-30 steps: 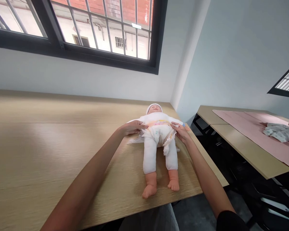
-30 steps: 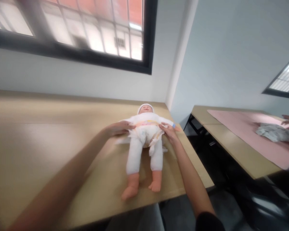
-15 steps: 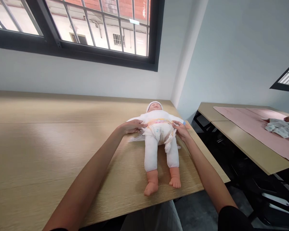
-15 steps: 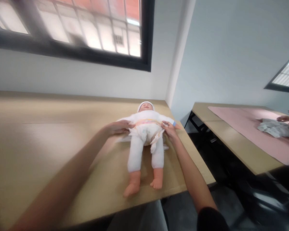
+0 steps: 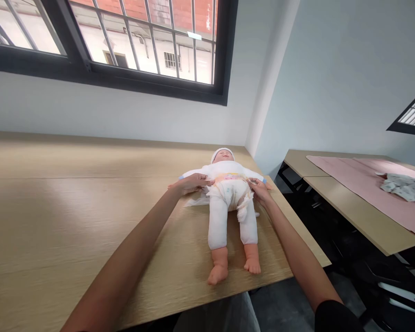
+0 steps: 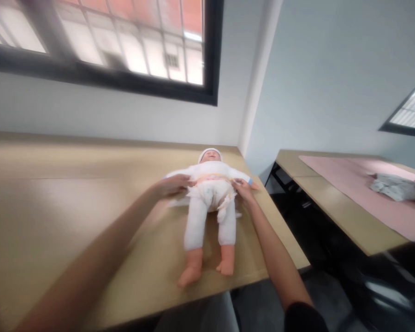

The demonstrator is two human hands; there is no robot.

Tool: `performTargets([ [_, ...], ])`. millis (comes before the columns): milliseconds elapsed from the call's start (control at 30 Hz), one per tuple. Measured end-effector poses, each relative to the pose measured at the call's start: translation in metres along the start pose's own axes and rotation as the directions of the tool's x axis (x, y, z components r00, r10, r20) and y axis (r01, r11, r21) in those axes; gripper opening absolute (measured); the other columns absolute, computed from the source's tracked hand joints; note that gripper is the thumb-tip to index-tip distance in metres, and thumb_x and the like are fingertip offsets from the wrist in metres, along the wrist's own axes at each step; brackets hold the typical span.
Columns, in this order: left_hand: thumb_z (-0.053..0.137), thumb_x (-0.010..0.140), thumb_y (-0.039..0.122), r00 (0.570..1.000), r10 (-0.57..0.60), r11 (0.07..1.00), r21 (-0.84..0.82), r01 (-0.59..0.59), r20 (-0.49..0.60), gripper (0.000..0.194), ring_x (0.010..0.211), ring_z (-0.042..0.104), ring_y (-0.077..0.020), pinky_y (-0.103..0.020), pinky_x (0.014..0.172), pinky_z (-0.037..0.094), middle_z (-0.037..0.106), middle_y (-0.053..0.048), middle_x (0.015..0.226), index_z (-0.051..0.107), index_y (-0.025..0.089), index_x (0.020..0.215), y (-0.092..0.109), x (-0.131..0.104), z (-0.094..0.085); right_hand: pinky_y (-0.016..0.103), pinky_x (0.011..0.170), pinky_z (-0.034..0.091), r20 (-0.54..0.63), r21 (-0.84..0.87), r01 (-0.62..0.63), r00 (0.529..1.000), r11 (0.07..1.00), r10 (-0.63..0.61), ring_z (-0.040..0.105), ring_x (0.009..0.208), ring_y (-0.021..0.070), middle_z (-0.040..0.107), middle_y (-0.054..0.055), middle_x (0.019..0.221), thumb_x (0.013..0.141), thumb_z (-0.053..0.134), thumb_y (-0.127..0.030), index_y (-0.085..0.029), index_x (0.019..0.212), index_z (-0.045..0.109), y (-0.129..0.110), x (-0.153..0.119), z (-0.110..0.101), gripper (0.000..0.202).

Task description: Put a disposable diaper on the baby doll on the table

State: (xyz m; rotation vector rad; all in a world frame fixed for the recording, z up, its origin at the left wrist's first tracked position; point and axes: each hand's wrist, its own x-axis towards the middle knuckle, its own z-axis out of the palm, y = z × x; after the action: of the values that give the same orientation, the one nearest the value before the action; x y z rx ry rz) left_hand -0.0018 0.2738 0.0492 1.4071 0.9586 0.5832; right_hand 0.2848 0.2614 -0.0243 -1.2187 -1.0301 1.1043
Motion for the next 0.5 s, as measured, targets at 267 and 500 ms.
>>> performTargets([
  [267, 0.051, 0.084, 0.033, 0.725, 0.542, 0.761, 0.614, -0.210, -0.424, 0.028, 0.112, 0.054, -0.0243, -0.038, 0.097, 0.042, 0.061, -0.009, 0.120, 0.058, 0.020, 0.109, 0.033, -0.006, 0.027, 0.036, 0.088, 0.048, -0.243, -0.194, 0.340, 0.892, 0.920, -0.381, 0.061, 0.099, 0.0227, 0.067, 0.009, 0.105, 0.074, 0.064, -0.049, -0.019, 0.093, 0.062, -0.038, -0.009, -0.004, 0.035],
  [500, 0.033, 0.095, 0.040, 0.817, 0.569, 0.540, 0.791, -0.287, -0.092, 0.051, 0.147, 0.009, -0.0247, -0.051, 0.117, 0.003, 0.028, -0.006, 0.155, 0.037, 0.023, 0.142, 0.010, 0.011, 0.091, 0.035, 0.119, 0.014, 0.282, -0.085, 0.445, 0.869, 0.892, -0.407, 0.035, 0.138, 0.0209, 0.050, 0.002, 0.141, 0.084, 0.054, -0.057, -0.024, 0.126, 0.060, -0.049, -0.046, 0.039, 0.053],
])
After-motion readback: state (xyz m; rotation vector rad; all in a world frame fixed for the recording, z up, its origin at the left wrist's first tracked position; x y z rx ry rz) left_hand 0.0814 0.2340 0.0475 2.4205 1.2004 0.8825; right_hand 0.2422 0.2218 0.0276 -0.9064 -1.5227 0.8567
